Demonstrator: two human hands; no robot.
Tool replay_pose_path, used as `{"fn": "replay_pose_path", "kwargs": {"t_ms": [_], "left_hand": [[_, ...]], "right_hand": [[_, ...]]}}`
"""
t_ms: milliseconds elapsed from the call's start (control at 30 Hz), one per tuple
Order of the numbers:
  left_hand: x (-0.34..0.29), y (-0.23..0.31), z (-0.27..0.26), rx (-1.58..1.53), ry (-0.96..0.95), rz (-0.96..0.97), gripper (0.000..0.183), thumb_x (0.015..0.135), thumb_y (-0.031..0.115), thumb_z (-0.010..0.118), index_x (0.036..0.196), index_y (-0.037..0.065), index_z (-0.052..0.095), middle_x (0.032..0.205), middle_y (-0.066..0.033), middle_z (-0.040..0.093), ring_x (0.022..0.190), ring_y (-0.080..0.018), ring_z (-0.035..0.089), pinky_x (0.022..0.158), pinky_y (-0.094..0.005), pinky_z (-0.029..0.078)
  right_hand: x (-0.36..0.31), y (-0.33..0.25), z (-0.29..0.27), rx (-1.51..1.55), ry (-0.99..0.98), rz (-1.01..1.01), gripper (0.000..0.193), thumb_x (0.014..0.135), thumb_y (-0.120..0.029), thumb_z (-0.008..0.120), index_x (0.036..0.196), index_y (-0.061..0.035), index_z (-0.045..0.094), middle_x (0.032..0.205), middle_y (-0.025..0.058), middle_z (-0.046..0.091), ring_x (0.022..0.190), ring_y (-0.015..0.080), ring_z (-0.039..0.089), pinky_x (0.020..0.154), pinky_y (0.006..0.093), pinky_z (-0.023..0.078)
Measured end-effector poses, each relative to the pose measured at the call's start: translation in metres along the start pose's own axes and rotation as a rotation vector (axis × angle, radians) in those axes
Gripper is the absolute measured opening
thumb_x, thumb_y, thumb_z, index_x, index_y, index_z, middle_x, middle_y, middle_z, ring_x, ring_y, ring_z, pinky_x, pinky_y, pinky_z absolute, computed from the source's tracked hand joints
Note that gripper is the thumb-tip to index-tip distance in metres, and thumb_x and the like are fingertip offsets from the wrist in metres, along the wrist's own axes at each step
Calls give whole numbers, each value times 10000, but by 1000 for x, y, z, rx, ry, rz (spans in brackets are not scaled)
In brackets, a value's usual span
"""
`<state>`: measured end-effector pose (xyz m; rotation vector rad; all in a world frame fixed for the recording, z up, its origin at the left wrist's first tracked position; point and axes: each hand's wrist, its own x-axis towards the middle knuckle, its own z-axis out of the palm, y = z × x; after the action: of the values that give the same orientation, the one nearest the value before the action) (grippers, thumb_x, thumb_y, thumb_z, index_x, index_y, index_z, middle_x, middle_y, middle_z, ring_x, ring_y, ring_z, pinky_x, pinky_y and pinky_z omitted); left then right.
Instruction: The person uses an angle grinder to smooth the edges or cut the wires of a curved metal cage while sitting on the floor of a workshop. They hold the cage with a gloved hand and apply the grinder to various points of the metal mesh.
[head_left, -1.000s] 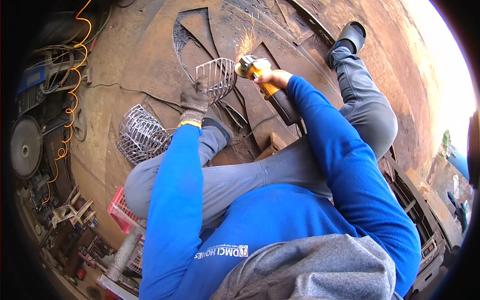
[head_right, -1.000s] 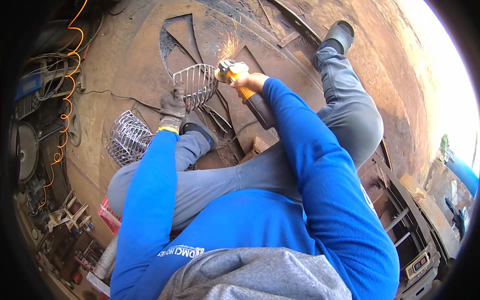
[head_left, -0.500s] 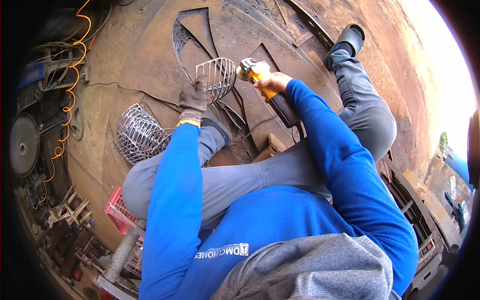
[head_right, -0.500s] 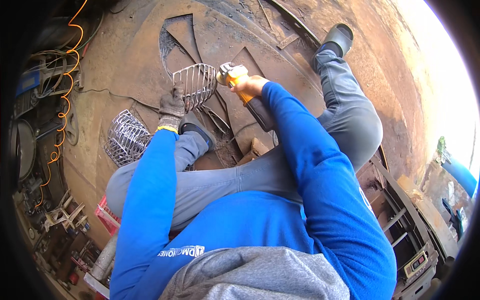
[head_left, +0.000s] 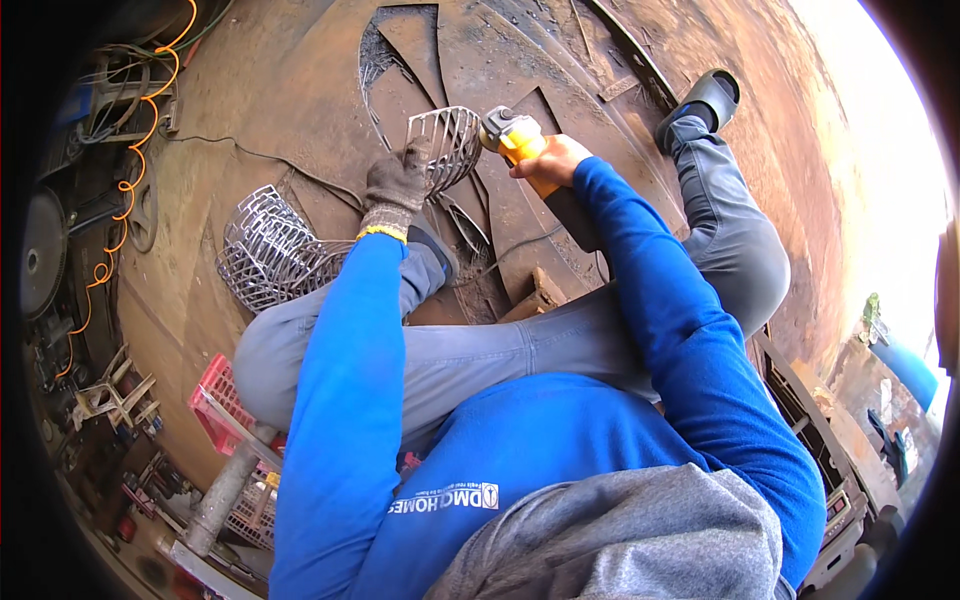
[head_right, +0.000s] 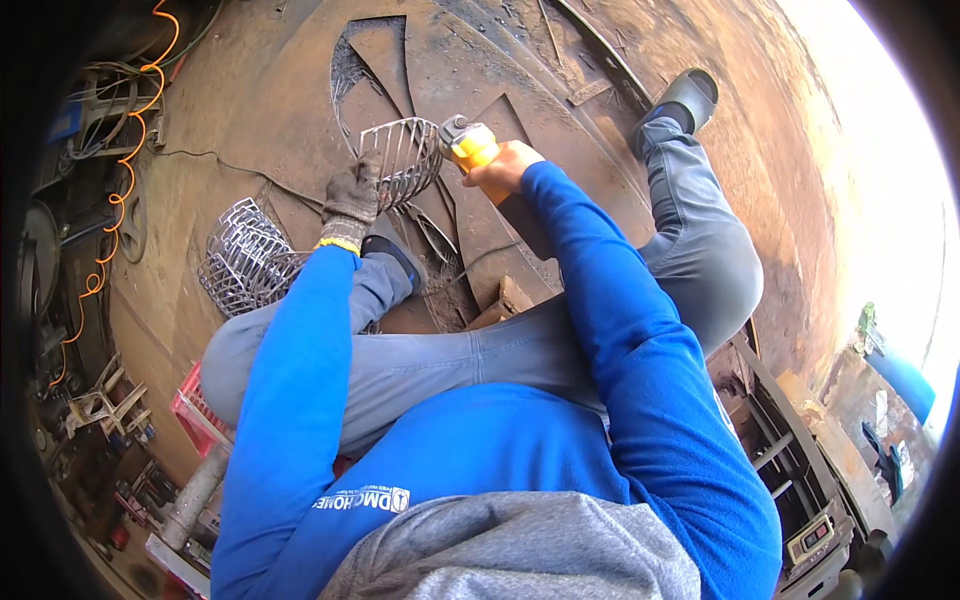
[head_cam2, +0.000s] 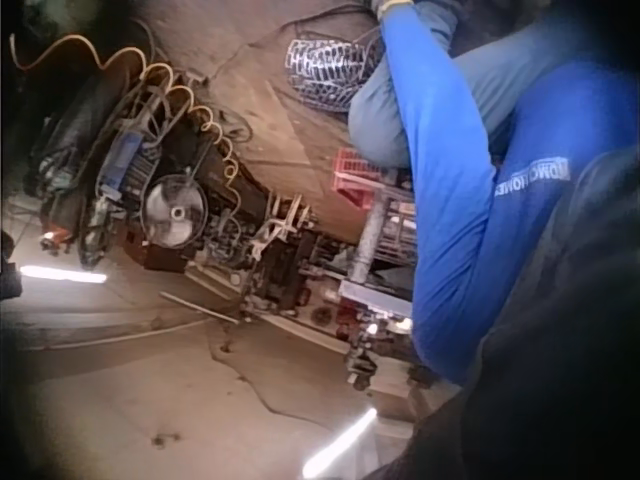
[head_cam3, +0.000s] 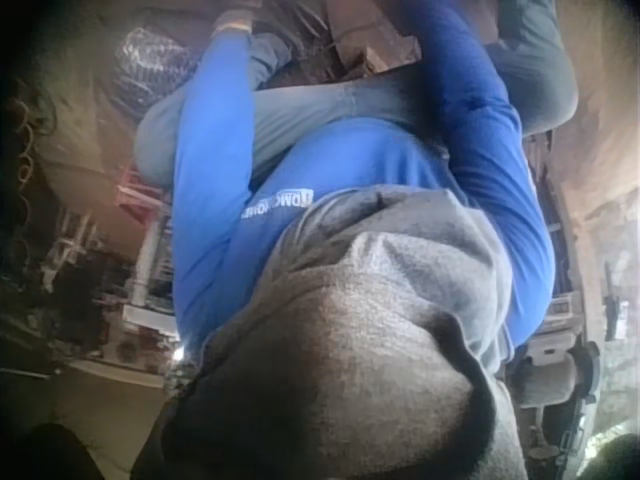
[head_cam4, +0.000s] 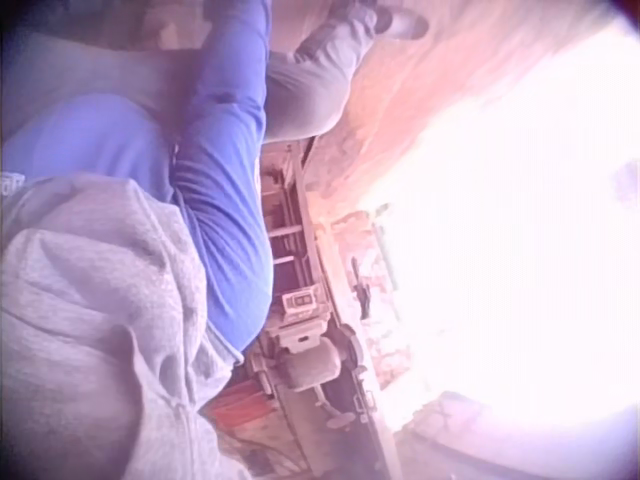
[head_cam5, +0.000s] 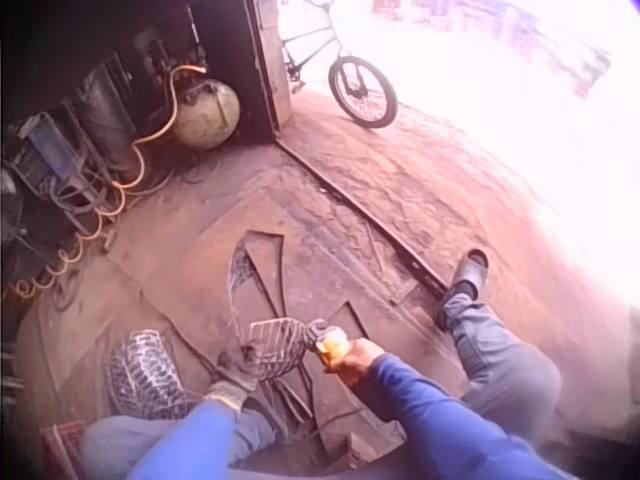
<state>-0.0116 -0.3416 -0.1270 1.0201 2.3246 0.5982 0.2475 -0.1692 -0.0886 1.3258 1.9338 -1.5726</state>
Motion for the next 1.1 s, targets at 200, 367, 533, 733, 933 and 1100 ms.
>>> {"fn": "replay_pose_path", "kwargs": {"t_ms": [200, 367, 533, 733, 933, 1100], "left_hand": [[-22, 34, -32, 95, -7, -14, 796, 930, 765, 450, 1005, 38, 764, 922, -288, 704, 950, -487, 671, 830, -515, 522], [-22, 37, -31, 67, -63, -66, 833, 929, 788, 412, 1024, 37, 760, 937, -289, 702, 971, -501, 660, 836, -525, 521], [-11, 24, -23, 61, -87, -89, 897, 915, 831, 359, 993, 34, 762, 925, -306, 693, 967, -513, 655, 828, -542, 518], [-5, 3, -7, -2, -14, 20, 795, 945, 758, 446, 1042, 32, 756, 759, -208, 684, 709, -330, 684, 641, -442, 526], [8, -12, -5, -137, -43, -37, 828, 934, 774, 436, 1031, 13, 748, 790, -216, 685, 766, -386, 660, 687, -457, 513], [23, 12, -27, -171, -29, -83, 820, 943, 768, 454, 978, 5, 749, 738, -216, 692, 788, -357, 706, 690, -449, 535]], "right_hand": [[-13, -42, -8, -213, -30, 22, 601, 683, -524, 850, 1028, -39, 769, 969, 143, 750, 893, 264, 714, 843, 361, 534], [-16, -40, -12, -269, -68, 18, 625, 670, -535, 855, 1027, -28, 771, 973, 155, 750, 884, 271, 718, 835, 368, 537], [-16, -38, -10, -259, -101, 41, 655, 652, -522, 869, 1054, -14, 772, 1020, 157, 756, 935, 265, 726, 867, 357, 541], [-4, -29, -12, -202, 38, -1, 619, 663, -559, 847, 988, -38, 773, 954, 150, 750, 861, 277, 716, 827, 379, 541], [-2, -15, -16, -157, 17, 66, 665, 664, -586, 840, 1025, -31, 772, 981, 161, 745, 894, 286, 712, 835, 381, 541], [1, -5, -14, -81, -20, 116, 709, 657, -550, 857, 1113, -16, 762, 1098, 158, 744, 1004, 260, 713, 907, 351, 532]]}}
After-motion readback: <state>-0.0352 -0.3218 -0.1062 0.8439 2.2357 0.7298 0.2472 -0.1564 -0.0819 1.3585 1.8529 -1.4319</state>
